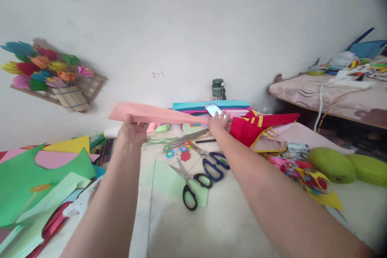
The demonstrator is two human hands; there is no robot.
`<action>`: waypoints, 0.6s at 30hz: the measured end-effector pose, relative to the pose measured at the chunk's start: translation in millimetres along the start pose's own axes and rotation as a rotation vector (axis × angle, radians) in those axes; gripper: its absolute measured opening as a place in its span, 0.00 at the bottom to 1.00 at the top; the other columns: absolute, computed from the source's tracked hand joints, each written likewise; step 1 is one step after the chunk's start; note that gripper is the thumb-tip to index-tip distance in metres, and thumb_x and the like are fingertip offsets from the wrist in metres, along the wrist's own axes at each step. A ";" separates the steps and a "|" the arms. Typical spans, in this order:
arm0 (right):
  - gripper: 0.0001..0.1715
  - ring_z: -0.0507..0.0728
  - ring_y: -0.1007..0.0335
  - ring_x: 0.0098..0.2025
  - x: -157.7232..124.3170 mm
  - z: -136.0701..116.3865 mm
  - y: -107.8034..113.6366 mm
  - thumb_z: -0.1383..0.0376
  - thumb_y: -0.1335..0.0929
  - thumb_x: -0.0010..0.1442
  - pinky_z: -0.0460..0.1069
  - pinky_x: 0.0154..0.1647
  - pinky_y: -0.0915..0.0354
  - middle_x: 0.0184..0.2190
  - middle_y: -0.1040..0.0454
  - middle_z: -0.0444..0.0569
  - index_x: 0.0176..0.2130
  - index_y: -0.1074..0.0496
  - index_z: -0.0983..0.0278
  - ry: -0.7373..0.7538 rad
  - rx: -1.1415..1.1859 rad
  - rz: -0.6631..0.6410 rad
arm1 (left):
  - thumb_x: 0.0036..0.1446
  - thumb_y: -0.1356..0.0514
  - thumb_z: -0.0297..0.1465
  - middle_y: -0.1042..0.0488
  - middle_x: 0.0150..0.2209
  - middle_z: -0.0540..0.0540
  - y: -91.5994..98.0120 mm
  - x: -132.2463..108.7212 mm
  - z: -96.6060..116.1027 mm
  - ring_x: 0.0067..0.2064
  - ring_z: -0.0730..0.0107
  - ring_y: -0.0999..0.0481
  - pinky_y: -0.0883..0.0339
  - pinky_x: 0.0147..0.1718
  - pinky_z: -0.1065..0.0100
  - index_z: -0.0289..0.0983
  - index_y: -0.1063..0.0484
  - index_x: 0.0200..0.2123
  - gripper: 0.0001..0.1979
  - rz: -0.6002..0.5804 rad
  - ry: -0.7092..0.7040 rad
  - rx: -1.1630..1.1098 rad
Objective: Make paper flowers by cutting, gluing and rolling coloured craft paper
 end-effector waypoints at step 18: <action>0.27 0.73 0.70 0.61 8.5 2.4 1.6 0.57 0.43 0.56 0.69 0.52 0.80 0.61 0.53 0.54 0.53 0.36 0.62 -0.066 -0.056 0.021 | 0.56 0.49 0.25 0.27 0.30 0.45 -26.6 -11.3 -20.0 0.39 0.66 0.26 0.33 0.41 0.56 0.36 0.35 0.32 0.04 -0.048 0.002 0.032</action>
Point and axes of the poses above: each hand's wrist, its own x-axis towards the middle knuckle, its own y-axis out of the back of the hand, z = x × y, the point moved 4 cm from there along x, towards the middle knuckle
